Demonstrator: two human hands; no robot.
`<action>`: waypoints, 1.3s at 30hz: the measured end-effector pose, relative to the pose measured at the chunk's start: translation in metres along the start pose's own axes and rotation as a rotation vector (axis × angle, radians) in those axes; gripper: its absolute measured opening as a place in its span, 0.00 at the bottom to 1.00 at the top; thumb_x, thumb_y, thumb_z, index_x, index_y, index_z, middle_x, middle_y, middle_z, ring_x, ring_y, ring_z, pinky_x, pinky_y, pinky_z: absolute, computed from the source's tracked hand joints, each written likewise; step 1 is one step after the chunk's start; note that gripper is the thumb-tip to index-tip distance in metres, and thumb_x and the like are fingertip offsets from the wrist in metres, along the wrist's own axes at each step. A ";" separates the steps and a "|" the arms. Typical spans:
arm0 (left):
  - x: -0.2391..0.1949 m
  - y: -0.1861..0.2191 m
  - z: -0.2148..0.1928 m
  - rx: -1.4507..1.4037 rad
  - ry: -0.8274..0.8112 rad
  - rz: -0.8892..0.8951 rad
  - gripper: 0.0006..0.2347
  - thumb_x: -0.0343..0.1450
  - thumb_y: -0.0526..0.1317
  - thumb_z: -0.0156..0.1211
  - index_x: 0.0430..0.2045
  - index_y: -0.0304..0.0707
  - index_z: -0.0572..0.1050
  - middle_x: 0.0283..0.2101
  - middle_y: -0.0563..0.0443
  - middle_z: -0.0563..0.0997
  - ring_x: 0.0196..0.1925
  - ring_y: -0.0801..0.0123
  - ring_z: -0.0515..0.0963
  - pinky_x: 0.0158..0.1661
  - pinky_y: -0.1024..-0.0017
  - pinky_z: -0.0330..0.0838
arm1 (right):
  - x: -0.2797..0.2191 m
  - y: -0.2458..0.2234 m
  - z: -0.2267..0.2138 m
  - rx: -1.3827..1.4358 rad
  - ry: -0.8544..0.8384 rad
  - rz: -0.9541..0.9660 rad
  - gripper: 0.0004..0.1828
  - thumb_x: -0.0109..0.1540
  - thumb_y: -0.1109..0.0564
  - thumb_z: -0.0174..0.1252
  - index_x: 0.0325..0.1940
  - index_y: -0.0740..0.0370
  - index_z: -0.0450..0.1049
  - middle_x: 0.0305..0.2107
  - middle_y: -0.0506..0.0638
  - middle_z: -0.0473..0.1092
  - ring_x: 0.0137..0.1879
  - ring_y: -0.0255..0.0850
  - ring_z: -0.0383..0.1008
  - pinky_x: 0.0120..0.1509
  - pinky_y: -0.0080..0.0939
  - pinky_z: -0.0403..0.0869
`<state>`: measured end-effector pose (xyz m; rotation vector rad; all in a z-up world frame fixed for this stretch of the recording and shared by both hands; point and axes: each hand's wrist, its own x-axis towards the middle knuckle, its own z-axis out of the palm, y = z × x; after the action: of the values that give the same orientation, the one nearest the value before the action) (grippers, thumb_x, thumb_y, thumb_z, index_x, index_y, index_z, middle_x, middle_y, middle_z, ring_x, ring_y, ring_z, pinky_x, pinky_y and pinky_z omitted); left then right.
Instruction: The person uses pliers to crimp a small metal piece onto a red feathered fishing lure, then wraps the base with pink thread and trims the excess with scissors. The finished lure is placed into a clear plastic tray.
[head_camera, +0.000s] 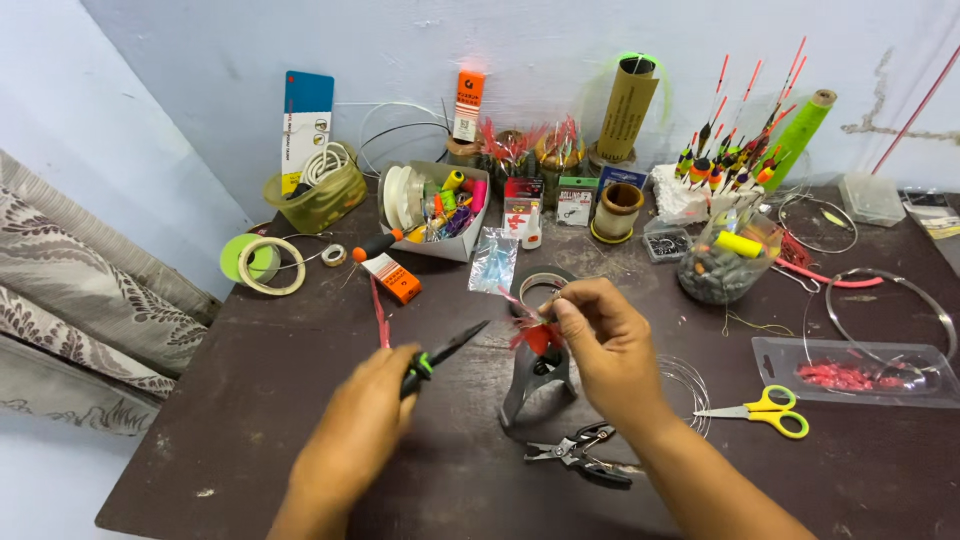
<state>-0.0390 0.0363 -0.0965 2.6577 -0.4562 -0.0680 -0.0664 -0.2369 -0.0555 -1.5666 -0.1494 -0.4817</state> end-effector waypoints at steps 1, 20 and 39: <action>-0.001 -0.004 0.014 0.001 0.002 -0.001 0.21 0.64 0.34 0.64 0.52 0.52 0.72 0.46 0.49 0.79 0.50 0.50 0.79 0.47 0.54 0.72 | 0.003 0.001 -0.005 0.001 -0.001 -0.001 0.04 0.68 0.61 0.54 0.40 0.59 0.73 0.33 0.48 0.76 0.37 0.32 0.74 0.42 0.31 0.76; -0.007 0.008 0.095 0.317 0.366 0.143 0.25 0.69 0.61 0.61 0.49 0.42 0.72 0.51 0.48 0.75 0.53 0.53 0.73 0.51 0.55 0.65 | -0.001 -0.013 -0.057 -0.077 -0.176 -0.026 0.02 0.64 0.59 0.64 0.40 0.58 0.78 0.35 0.44 0.76 0.43 0.30 0.73 0.51 0.31 0.71; 0.049 0.174 -0.042 -0.502 0.037 0.544 0.02 0.70 0.38 0.65 0.31 0.42 0.80 0.27 0.44 0.83 0.34 0.54 0.84 0.39 0.63 0.77 | -0.005 -0.003 -0.068 0.117 -0.130 0.004 0.03 0.65 0.62 0.63 0.40 0.65 0.80 0.24 0.47 0.72 0.37 0.33 0.70 0.48 0.37 0.73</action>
<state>-0.0409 -0.1102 0.0173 1.9740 -0.9867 0.0306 -0.0867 -0.3023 -0.0556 -1.4826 -0.2688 -0.3615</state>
